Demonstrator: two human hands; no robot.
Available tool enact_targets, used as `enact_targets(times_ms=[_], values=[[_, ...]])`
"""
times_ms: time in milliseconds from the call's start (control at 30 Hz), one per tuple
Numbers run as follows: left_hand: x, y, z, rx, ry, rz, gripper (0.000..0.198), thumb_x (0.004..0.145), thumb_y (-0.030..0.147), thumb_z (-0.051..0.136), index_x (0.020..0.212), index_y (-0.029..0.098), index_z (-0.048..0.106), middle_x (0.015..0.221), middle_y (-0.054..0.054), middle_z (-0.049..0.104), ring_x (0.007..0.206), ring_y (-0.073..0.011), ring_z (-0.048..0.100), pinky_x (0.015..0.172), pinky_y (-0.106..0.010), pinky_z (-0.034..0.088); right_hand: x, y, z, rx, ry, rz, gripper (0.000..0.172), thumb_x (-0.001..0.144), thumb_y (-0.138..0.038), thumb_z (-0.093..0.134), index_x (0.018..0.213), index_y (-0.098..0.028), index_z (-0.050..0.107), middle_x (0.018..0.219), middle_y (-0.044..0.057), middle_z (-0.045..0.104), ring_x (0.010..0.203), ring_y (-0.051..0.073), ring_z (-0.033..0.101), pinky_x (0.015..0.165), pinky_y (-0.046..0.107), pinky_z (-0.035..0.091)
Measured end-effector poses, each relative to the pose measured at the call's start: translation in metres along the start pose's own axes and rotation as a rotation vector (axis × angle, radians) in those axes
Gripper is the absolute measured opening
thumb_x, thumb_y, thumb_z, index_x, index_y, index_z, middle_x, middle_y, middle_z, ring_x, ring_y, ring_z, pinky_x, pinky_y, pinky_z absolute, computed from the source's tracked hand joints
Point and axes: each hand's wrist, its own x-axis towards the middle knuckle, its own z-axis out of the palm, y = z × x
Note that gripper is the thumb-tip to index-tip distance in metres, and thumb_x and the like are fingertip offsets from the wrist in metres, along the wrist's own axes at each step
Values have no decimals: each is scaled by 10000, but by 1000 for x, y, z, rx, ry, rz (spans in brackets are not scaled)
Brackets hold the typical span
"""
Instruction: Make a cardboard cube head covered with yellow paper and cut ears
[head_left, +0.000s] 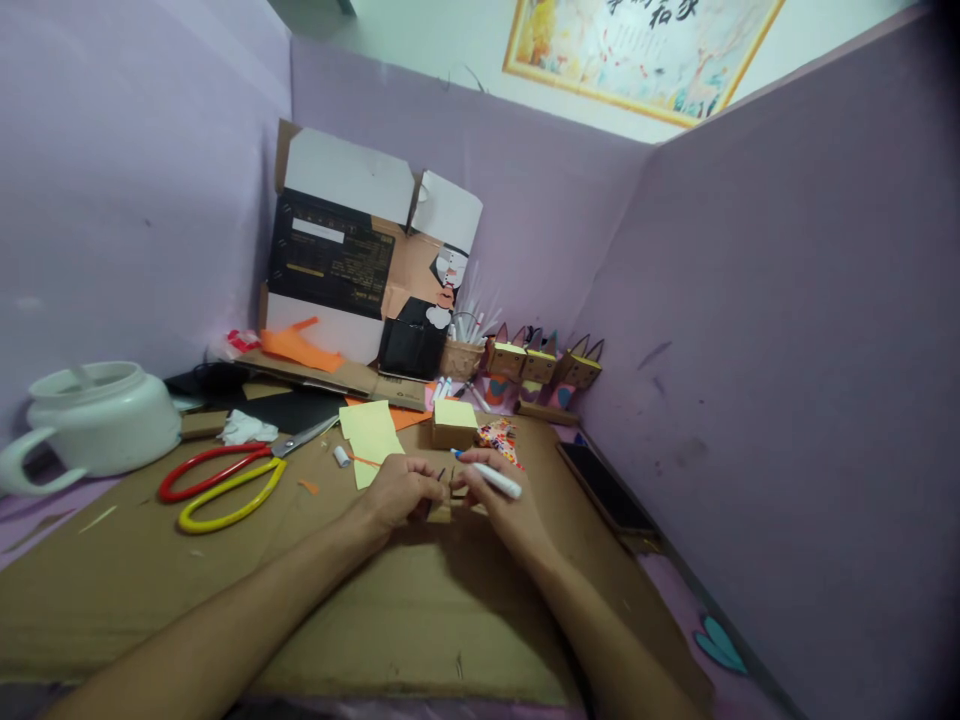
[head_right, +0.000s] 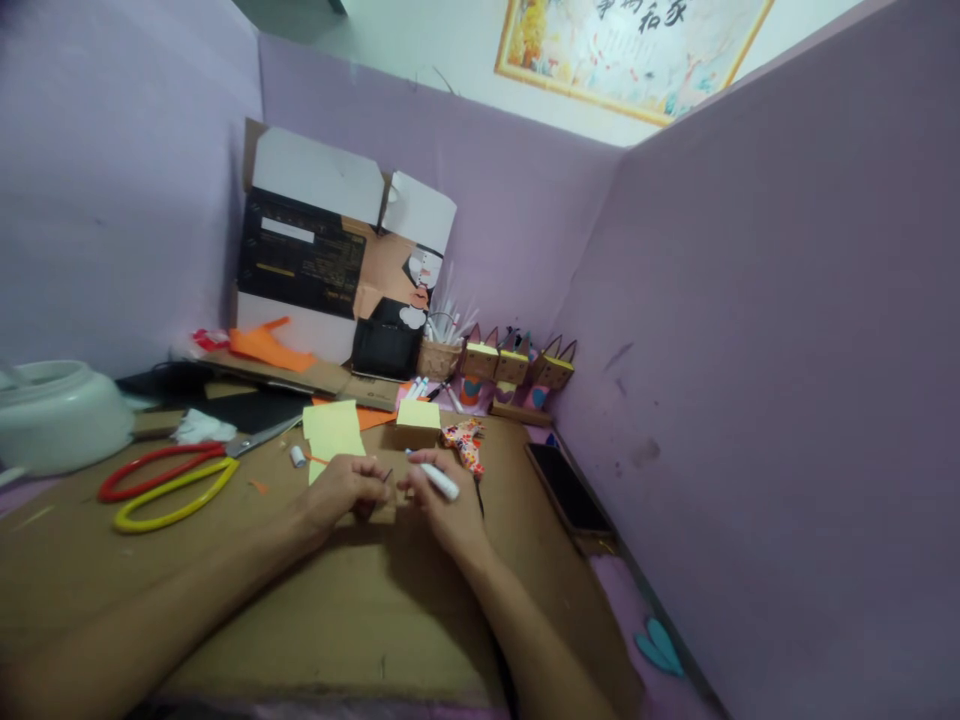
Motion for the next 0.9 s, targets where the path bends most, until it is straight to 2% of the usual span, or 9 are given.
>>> enact_targets(times_ms=[100, 200, 367, 667, 900], values=[[3, -3, -2, 34, -14, -52, 92, 462, 170, 571, 444, 156, 482, 316, 53, 416, 335, -77, 356, 360, -203, 204, 3, -9, -7, 83, 154, -52, 331, 752, -435, 590, 902, -146, 648, 584, 1, 611, 469, 99, 516, 472, 226, 419], [6, -4, -4, 49, -16, -80, 86, 453, 165, 582, 450, 151, 497, 304, 61, 394, 321, -63, 319, 352, -197, 163, 3, -15, -12, 71, 220, -134, 307, 756, -424, 594, 772, -129, 678, 482, -23, 536, 436, 87, 470, 438, 214, 371], [7, -2, -5, 51, -23, -90, 78, 461, 177, 591, 493, 139, 531, 316, 66, 391, 323, -52, 296, 355, -195, 149, -2, -12, -9, -39, 184, -172, 233, 759, -374, 601, 685, -154, 609, 462, -34, 521, 420, 89, 462, 424, 213, 364], [9, -6, -6, 51, -42, -95, 61, 469, 172, 589, 502, 130, 559, 313, 60, 394, 329, -52, 300, 366, -197, 156, -7, 2, -12, -281, 178, -260, 198, 806, -362, 552, 740, -181, 598, 551, -14, 549, 499, 113, 501, 475, 227, 398], [9, -6, -5, 42, -38, -90, 52, 465, 172, 581, 489, 135, 554, 312, 66, 384, 328, -50, 287, 371, -200, 147, -7, 3, -12, -315, 164, -294, 187, 815, -353, 544, 758, -184, 598, 585, -9, 559, 524, 120, 522, 499, 233, 410]])
